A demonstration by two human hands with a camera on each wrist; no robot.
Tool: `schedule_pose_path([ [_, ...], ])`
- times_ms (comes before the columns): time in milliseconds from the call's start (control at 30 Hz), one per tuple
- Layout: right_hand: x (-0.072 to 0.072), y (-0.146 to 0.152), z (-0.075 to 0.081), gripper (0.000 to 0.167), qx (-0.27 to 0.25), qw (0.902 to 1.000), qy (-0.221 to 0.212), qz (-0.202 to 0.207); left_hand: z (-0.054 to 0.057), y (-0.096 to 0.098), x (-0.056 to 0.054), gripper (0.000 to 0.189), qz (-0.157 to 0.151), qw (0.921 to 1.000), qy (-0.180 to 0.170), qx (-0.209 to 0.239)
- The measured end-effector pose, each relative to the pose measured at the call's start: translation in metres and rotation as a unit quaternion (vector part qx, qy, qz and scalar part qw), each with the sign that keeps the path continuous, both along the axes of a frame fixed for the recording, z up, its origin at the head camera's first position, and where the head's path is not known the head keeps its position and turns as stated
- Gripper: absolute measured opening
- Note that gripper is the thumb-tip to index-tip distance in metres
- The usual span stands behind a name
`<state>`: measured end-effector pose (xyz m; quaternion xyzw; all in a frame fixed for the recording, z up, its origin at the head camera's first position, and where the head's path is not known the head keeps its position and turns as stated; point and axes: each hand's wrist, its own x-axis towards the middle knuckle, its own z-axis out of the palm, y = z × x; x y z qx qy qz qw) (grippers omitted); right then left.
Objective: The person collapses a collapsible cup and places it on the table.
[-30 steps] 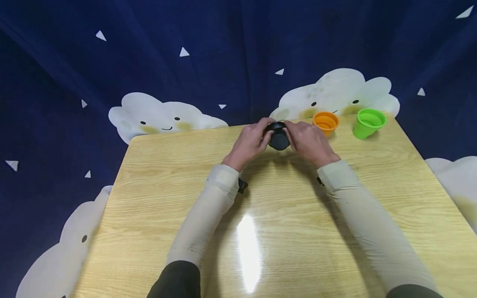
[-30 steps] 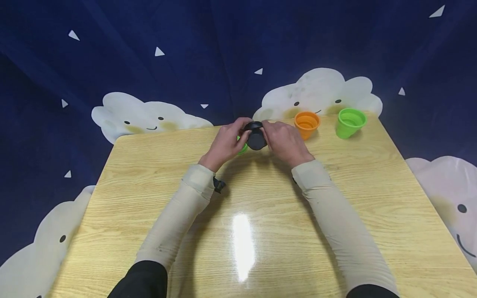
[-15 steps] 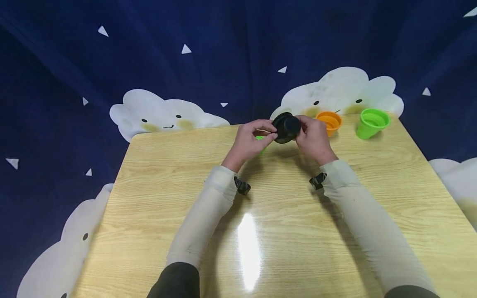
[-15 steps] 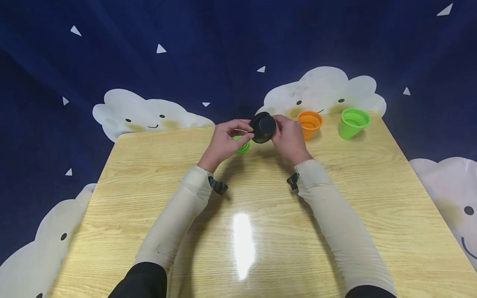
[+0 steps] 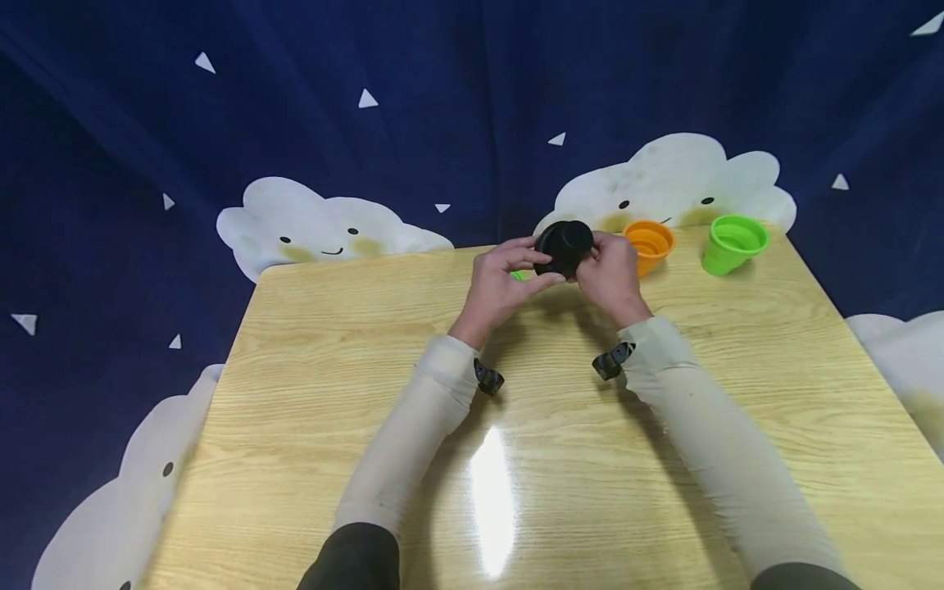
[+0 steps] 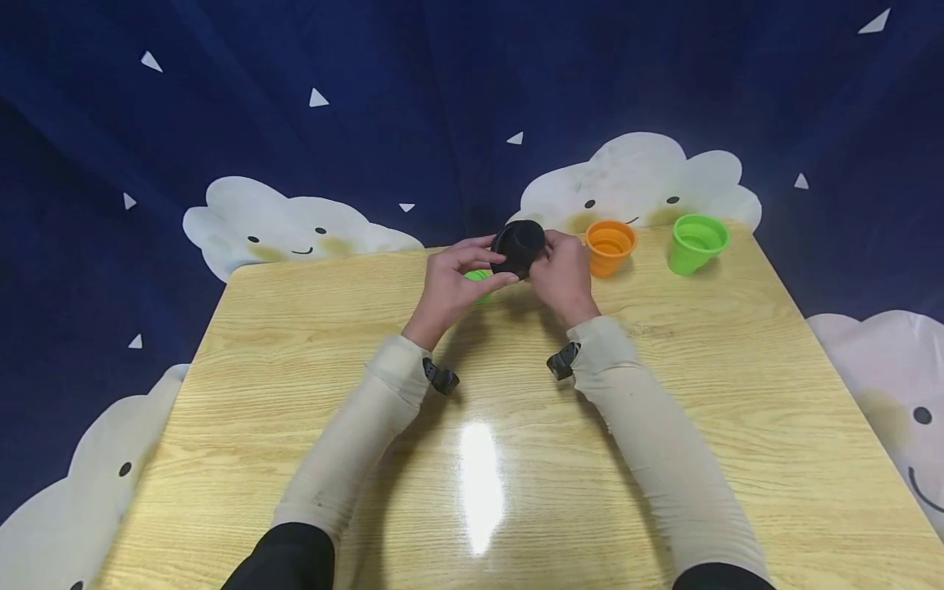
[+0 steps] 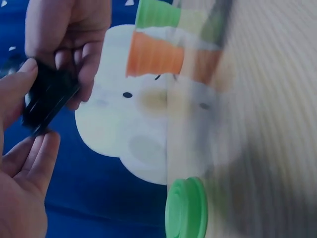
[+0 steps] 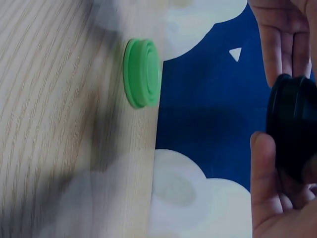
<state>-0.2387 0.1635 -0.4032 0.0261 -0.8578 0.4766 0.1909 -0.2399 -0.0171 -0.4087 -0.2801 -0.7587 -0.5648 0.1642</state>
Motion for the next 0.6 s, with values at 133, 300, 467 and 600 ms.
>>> schedule_pose_path([
  [133, 0.0, -0.007, 0.002, 0.016, 0.007, 0.9994, 0.01, -0.033, -0.004, 0.005, 0.001, 0.028, 0.02, 0.9992, 0.023, 0.027],
  [300, 0.0, -0.013, 0.006, 0.018, 0.006, 0.9983, 0.0, -0.057, -0.005, 0.006, 0.002, 0.023, 0.038, 0.9971, 0.056, 0.036],
  [467, 0.001, -0.019, 0.01, 0.021, -0.023, 0.9981, -0.015, -0.054, -0.003, 0.005, 0.003, 0.02, 0.052, 0.9964, 0.06, 0.03],
  [600, 0.002, -0.022, 0.01, 0.021, -0.058, 0.9973, -0.021, -0.039, -0.002, 0.006, 0.005, 0.018, 0.064, 0.9961, 0.057, 0.022],
])
